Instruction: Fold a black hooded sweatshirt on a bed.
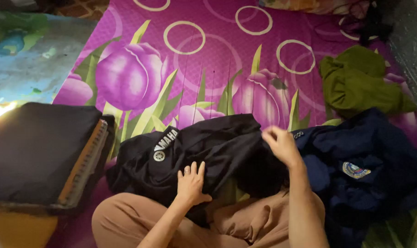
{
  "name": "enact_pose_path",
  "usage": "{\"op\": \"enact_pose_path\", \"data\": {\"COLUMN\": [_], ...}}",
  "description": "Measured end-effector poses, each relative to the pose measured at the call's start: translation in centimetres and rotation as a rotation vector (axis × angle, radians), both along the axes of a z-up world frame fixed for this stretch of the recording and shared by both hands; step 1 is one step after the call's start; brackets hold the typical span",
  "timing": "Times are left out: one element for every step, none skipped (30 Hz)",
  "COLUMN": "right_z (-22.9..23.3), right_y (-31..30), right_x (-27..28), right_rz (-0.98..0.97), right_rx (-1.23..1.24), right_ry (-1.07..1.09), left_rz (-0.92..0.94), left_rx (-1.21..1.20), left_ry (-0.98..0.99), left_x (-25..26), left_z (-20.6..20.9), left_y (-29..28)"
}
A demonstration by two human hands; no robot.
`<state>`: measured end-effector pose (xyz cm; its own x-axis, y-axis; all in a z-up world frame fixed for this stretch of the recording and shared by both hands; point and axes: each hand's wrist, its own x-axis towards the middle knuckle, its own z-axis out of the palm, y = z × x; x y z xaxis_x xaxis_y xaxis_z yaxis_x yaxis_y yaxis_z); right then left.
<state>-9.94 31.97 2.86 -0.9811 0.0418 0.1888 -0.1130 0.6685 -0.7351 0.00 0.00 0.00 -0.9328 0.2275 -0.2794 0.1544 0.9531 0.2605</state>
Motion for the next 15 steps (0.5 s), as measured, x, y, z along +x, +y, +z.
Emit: {"op": "enact_pose_path", "data": {"right_z": [1.9, 3.7, 5.5, 7.6, 9.6, 11.7, 5.8, 0.0, -5.4, -9.3, -12.9, -16.7, -16.1, -15.6, -15.3], "right_y": [-1.3, -2.6, -3.8, -5.0, -6.1, -7.3, -5.3, -3.2, -1.4, -0.6, 0.1, 0.7, 0.2, -0.3, -0.6], "right_x": [-0.4, -0.8, -1.0, -1.2, -1.2, -1.3, -4.6, -7.5, -10.4, -11.3, -12.6, -14.2, -13.8, -13.4, -12.7], "right_rz": [-0.005, 0.050, 0.107, 0.103, 0.179, 0.255, 0.259, 0.166, 0.075, 0.080, -0.060, -0.200, -0.198, -0.211, -0.219], "right_rx": [-0.004, -0.315, -0.625, -0.626, -0.828, -1.030, -1.030, -0.811, -0.595, -0.600, -0.301, -0.002, -0.009, 0.030, 0.076], "right_ry": [0.004, 0.049, 0.091, 0.093, 0.090, 0.085, 0.089, 0.070, 0.053, 0.061, 0.046, 0.032, 0.037, -0.176, -0.394], "left_rz": [-0.005, 0.068, 0.142, 0.138, 0.303, 0.467, 0.468, 0.553, 0.632, 0.628, 0.662, 0.695, 0.692, 0.737, 0.787], "left_rx": [-0.004, 0.005, 0.015, 0.014, 0.283, 0.552, 0.552, 0.749, 0.944, 0.942, 0.907, 0.873, 0.869, 0.725, 0.582], "left_ry": [0.004, 0.026, 0.042, 0.042, 0.217, 0.393, 0.398, 0.447, 0.498, 0.508, 0.531, 0.554, 0.561, 0.488, 0.408], "left_x": [-1.3, -2.5, -3.7, -4.5, -5.1, -5.9, -6.7, -7.7, -8.8, -9.2, -10.0, -10.8, -11.9, -13.0, -13.7], "left_z": [-0.9, -1.8, -2.9, -1.4, -0.1, 1.3, 1.6, 2.0, 2.6, 2.5, 2.6, 2.7, 3.2, 3.6, 3.6], "left_y": [-0.6, -1.2, -1.8, -3.4, -4.9, -6.4, -8.4, -10.4, -12.6, -13.9, -15.3, -16.7, -17.6, -18.7, -19.5]}}
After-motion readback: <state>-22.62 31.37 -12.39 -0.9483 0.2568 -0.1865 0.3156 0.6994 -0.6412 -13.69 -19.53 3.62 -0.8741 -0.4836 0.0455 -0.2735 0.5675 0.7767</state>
